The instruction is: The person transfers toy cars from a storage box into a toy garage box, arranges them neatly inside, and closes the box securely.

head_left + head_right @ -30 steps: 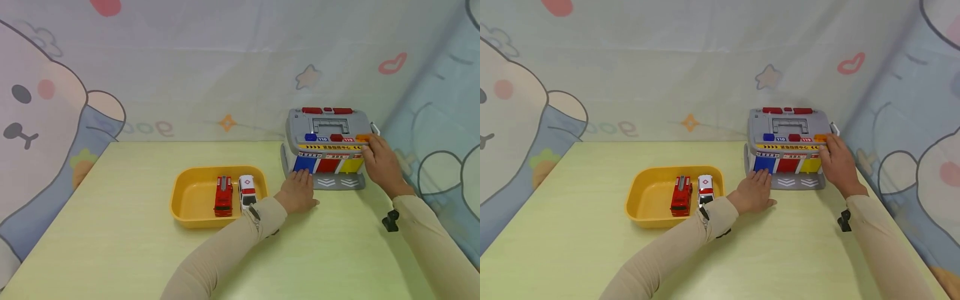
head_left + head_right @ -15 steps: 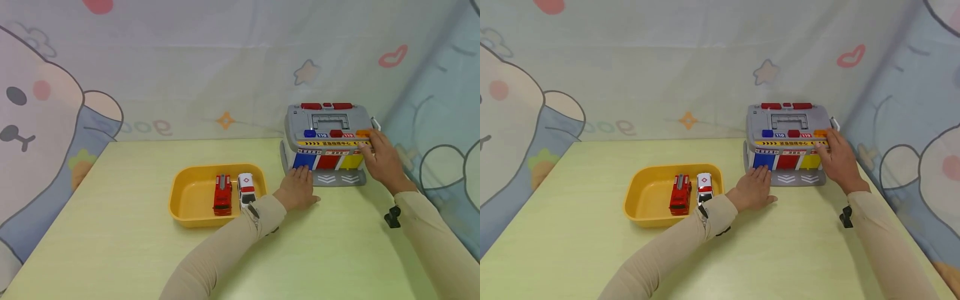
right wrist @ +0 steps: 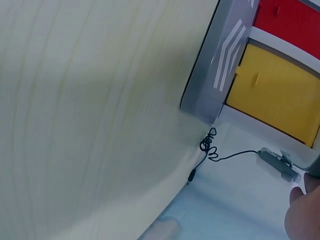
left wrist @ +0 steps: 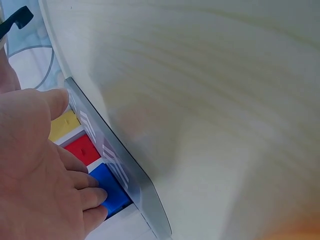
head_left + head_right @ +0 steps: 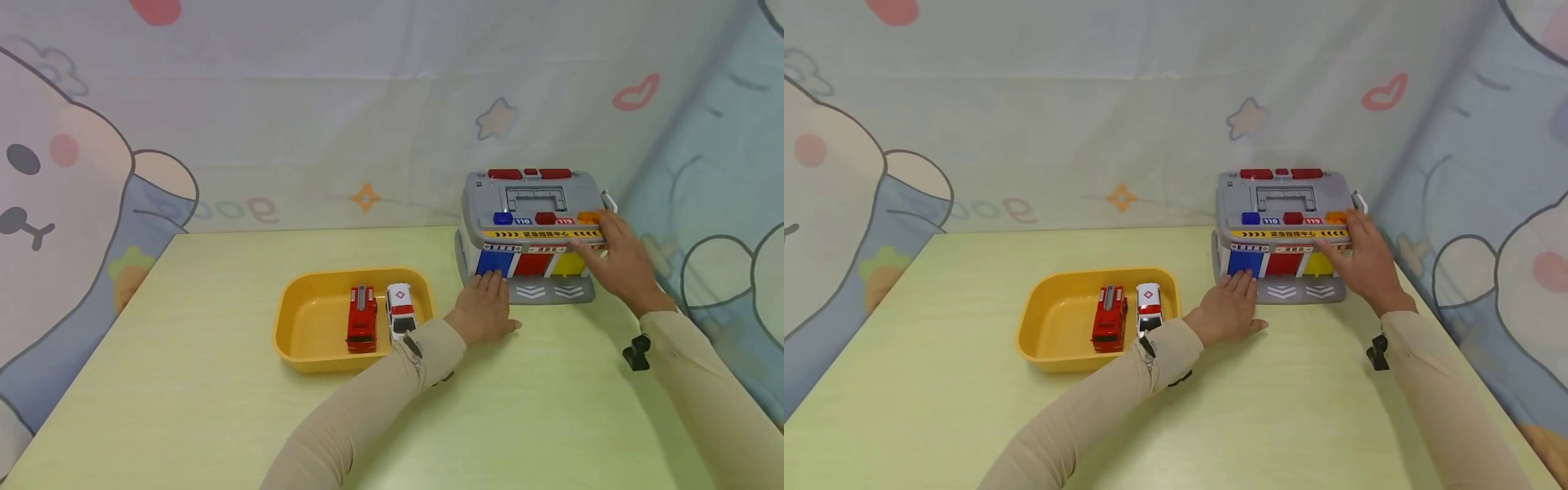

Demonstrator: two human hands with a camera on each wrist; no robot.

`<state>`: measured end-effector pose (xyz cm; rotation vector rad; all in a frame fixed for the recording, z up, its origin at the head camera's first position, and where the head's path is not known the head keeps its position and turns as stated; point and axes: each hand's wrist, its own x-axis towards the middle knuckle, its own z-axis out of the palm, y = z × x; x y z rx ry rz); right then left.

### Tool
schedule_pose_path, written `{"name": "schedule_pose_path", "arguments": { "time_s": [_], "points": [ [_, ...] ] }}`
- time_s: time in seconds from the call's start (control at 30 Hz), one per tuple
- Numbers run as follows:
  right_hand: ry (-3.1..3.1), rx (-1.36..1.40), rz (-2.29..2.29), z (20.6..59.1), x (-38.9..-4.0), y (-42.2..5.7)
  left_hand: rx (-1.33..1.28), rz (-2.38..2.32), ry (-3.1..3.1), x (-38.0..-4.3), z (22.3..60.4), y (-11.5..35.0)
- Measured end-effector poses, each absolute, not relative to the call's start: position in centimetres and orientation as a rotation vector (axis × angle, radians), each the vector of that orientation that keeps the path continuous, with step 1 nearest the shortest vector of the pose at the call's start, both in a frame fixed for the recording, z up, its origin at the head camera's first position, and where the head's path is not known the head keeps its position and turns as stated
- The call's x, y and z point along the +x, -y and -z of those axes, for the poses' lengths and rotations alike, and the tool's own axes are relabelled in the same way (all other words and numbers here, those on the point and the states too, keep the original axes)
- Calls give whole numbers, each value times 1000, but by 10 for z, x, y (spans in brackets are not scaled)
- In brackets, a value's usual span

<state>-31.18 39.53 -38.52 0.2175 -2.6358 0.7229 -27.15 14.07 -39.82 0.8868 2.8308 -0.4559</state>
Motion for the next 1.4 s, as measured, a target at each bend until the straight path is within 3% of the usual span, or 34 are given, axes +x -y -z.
{"name": "schedule_pose_path", "arguments": {
  "time_s": [1.4],
  "points": [
    [2429,-53,-934,388,-316,-377,850,483,-2816,-273,399,-145]
  ]
}}
